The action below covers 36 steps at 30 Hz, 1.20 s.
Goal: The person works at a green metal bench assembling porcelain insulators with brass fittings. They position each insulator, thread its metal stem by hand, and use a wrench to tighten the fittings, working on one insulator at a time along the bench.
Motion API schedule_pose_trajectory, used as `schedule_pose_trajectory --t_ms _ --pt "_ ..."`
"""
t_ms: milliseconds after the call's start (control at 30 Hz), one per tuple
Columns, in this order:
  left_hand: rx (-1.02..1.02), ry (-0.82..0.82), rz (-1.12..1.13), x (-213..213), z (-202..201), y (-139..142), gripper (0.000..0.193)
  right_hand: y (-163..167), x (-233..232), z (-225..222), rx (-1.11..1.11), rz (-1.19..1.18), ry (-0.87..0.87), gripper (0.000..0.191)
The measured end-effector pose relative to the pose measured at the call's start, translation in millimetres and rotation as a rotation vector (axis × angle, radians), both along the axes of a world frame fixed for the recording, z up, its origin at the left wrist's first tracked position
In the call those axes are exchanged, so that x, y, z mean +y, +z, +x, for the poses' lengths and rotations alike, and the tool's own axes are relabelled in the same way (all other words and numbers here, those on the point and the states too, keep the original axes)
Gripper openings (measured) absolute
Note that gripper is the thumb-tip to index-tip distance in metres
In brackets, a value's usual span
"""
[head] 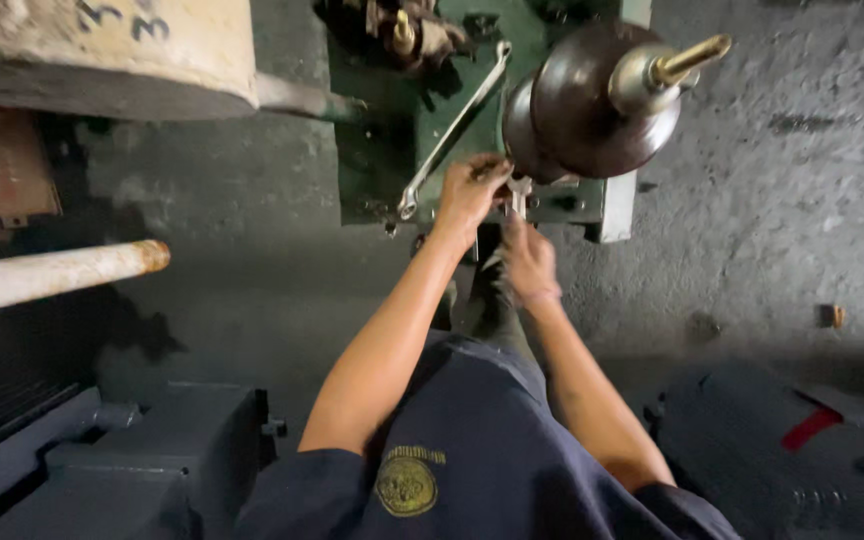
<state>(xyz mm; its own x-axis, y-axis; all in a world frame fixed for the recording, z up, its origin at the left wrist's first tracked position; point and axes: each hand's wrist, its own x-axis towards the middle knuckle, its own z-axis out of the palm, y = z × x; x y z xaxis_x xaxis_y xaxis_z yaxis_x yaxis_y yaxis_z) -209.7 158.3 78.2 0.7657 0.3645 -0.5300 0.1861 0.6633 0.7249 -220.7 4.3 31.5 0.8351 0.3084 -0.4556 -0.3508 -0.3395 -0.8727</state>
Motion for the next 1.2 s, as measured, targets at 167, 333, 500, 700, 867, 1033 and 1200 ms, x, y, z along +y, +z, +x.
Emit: schedule_pose_trajectory --t_ms 167,333,500,700,867,1033,1200 --pt "-0.112 -0.043 -0.103 9.7 0.0 -0.7 0.019 4.0 58.2 -33.5 -0.562 0.074 0.062 0.043" --pt "-0.06 -0.069 0.068 5.4 -4.2 0.2 0.018 23.0 -36.2 48.5 0.222 0.198 0.057 0.037" --pt "-0.041 -0.048 0.048 2.4 -3.5 -2.2 0.018 -4.2 -34.8 21.7 -1.034 -0.204 0.596 0.04" --pt "-0.105 -0.053 -0.118 9.9 -2.6 -2.4 0.019 -4.9 47.9 -28.9 -0.46 -0.099 0.079 0.054" --pt "-0.117 -0.062 -0.068 7.1 -6.7 0.8 0.017 29.0 -52.3 74.9 -1.241 -0.402 0.924 0.047" --pt "-0.106 -0.078 0.019 5.8 -1.4 -2.4 0.018 2.5 -58.4 39.9 -0.083 0.019 0.195 0.044" --pt "-0.121 -0.056 -0.114 9.5 0.2 0.3 0.017 -0.7 52.0 -42.8 -0.021 0.179 -0.181 0.054"
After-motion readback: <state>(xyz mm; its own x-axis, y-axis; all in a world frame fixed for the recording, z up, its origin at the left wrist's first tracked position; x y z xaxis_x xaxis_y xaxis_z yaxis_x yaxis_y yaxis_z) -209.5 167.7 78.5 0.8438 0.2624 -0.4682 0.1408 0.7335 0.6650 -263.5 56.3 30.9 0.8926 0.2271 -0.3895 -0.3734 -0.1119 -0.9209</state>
